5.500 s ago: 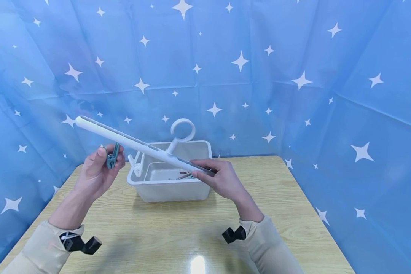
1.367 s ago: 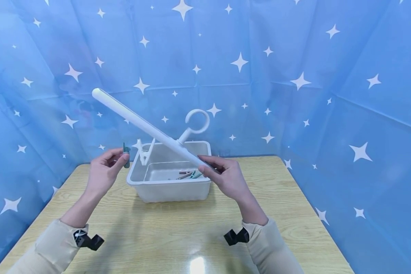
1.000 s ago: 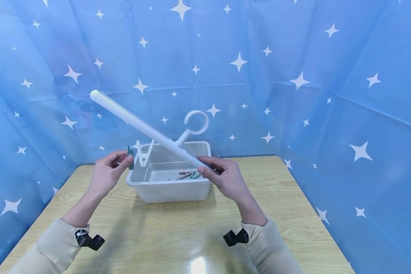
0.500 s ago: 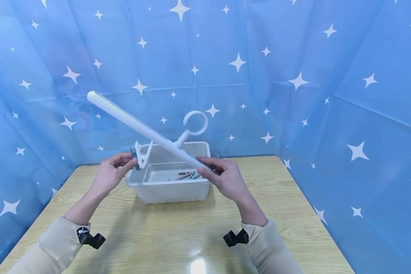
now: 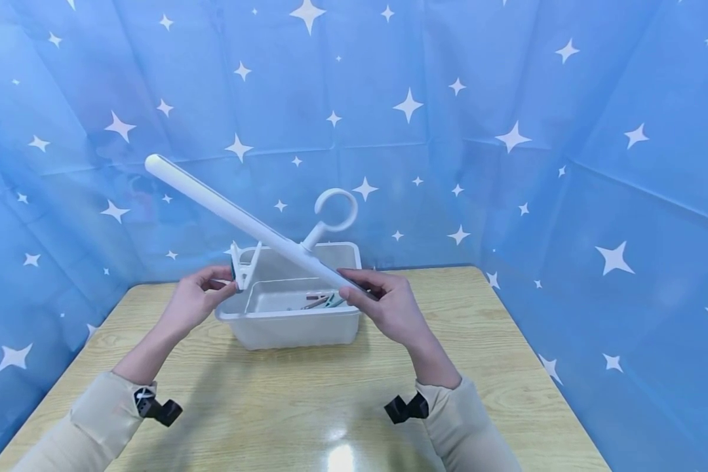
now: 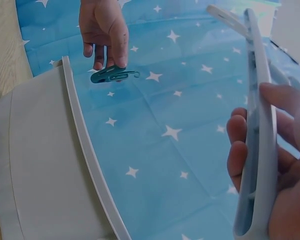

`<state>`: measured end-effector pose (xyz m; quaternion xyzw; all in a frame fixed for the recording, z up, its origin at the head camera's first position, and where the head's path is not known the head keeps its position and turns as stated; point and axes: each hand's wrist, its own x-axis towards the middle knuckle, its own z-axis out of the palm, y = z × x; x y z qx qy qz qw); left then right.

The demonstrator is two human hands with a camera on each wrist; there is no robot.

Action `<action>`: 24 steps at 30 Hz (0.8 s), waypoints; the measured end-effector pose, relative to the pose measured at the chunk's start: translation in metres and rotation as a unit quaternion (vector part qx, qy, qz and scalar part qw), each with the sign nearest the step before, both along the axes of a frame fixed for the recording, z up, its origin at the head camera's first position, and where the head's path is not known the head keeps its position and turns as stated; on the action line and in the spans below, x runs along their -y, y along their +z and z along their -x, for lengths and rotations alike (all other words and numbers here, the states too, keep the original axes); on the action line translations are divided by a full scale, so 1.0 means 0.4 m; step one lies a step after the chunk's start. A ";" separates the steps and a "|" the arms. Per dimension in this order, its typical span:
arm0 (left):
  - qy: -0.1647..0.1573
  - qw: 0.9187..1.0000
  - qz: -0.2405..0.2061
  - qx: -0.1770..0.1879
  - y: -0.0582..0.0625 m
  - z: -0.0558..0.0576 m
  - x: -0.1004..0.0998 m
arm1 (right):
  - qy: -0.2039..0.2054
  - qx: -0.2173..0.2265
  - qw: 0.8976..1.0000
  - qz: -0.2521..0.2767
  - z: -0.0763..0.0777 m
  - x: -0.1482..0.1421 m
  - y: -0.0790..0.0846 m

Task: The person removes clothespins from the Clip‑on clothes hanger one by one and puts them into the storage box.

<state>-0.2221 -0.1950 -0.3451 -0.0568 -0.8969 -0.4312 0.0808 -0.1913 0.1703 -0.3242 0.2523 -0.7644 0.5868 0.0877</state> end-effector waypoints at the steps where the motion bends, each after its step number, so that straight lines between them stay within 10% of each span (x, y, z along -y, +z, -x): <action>1: -0.001 1.000 0.002 0.001 0.000 0.000 -0.001 | 0.000 -0.001 1.000 -0.001 -0.001 0.000 0.001; 24: -0.015 1.000 -0.004 0.021 -0.013 0.015 0.010 | 0.007 -0.009 1.000 -0.008 -0.003 0.000 0.005</action>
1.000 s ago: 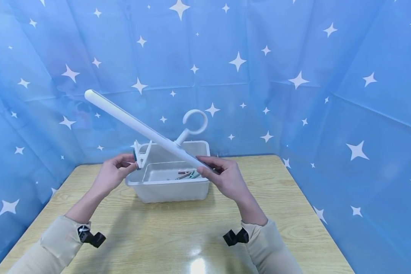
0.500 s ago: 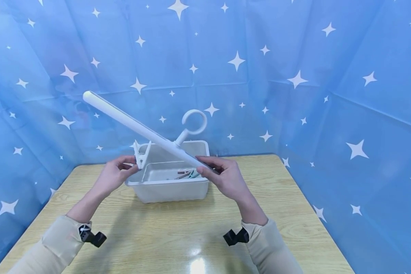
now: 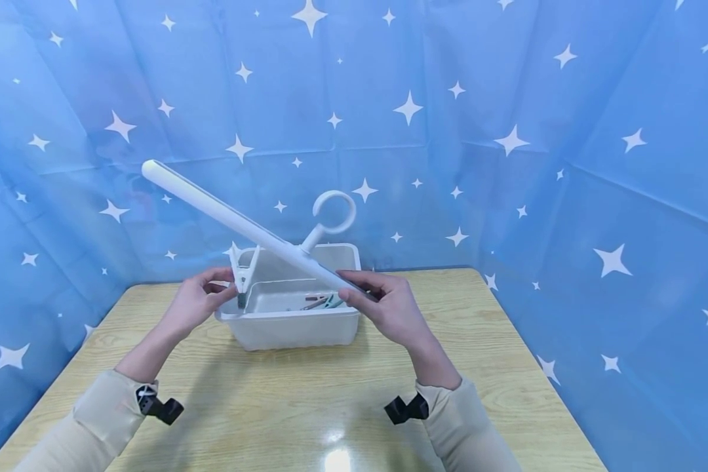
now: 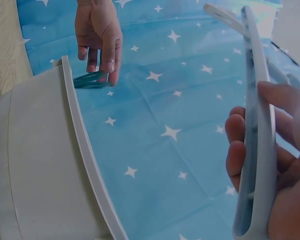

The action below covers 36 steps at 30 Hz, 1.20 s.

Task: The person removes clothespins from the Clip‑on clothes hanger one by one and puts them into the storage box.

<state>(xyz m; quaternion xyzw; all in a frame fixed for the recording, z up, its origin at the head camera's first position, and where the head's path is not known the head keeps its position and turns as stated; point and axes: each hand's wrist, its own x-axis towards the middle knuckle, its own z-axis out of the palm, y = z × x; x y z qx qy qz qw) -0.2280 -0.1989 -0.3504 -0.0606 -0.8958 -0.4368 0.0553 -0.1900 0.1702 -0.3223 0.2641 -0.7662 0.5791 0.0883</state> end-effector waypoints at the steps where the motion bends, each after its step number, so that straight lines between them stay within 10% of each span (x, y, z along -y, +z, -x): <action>1: -0.001 1.000 -0.003 -0.005 -0.001 0.000 0.001 | -0.001 0.001 1.000 -0.001 0.000 0.001 0.001; 18: -0.025 0.995 -0.096 -0.011 0.038 -0.037 0.009 | -0.003 0.007 1.000 -0.001 0.000 0.015 0.006; 36: -0.088 0.964 -0.247 0.035 0.091 -0.085 -0.007 | -0.004 0.007 1.000 -0.005 0.000 0.018 0.009</action>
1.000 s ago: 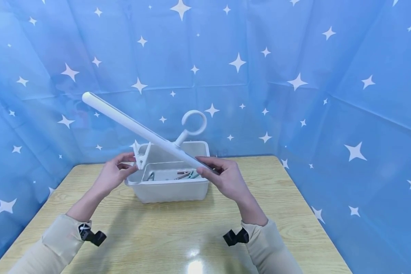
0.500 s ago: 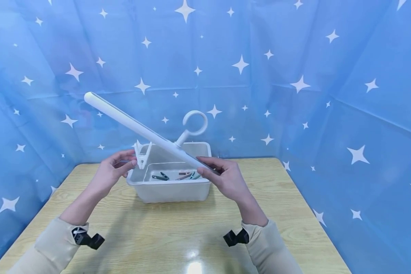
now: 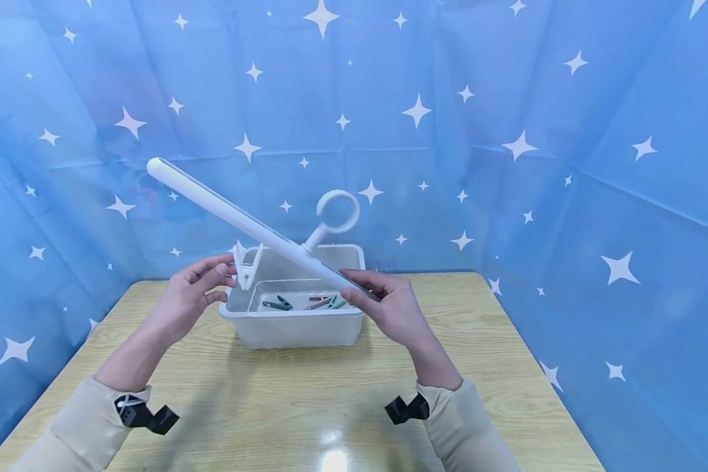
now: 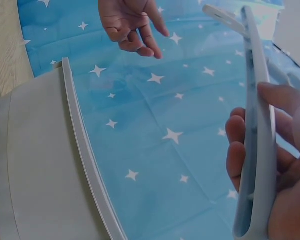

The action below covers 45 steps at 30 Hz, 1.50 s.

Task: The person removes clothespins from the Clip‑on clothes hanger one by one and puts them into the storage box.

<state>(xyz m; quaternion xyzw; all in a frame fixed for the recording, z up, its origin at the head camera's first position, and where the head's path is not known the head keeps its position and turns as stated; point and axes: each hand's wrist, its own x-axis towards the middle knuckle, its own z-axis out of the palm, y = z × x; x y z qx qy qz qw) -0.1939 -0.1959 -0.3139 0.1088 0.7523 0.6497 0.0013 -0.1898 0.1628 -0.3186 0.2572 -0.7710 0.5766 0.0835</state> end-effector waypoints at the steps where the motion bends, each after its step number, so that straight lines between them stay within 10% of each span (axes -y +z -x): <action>1: -0.003 1.000 -0.006 0.003 0.003 -0.001 -0.002 | 0.000 0.000 1.000 0.001 0.000 0.000 0.000; 18: -0.137 0.977 -0.165 -0.006 0.043 -0.031 -0.039 | -0.003 0.010 1.000 -0.002 0.005 -0.001 -0.004; 45: -0.230 0.954 -0.192 0.003 0.081 -0.051 -0.082 | 0.005 0.007 1.000 -0.002 0.009 -0.002 -0.014</action>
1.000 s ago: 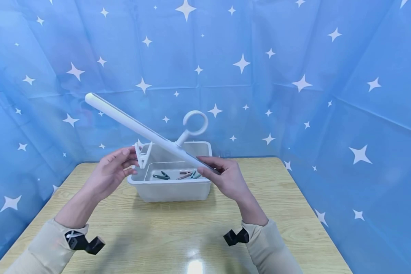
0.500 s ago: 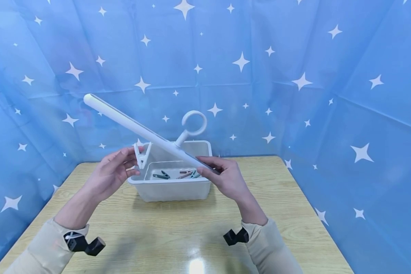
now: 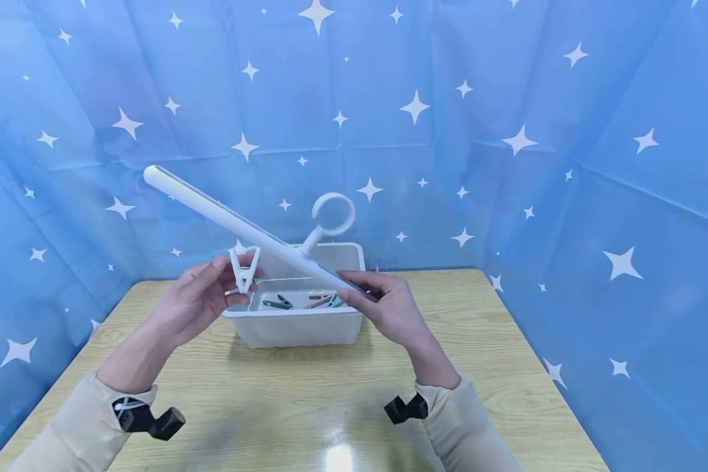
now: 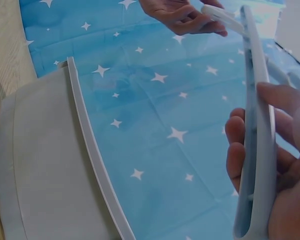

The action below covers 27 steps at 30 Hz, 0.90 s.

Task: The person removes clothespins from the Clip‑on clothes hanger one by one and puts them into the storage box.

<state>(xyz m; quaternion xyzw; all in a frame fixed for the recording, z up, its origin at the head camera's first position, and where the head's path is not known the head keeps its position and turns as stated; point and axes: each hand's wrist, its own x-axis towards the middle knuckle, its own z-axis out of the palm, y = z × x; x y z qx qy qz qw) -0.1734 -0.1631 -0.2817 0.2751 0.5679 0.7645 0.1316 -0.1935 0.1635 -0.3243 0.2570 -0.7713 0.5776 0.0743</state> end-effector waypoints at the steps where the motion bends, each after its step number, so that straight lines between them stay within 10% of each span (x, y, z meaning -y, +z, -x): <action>1: -0.004 1.000 -0.001 0.001 0.001 -0.001 0.000 | 0.001 -0.001 1.000 0.000 0.000 0.001 0.000; 27: -0.118 0.992 -0.042 0.028 0.002 0.004 -0.014 | 0.017 0.017 1.000 0.002 -0.010 0.012 -0.007</action>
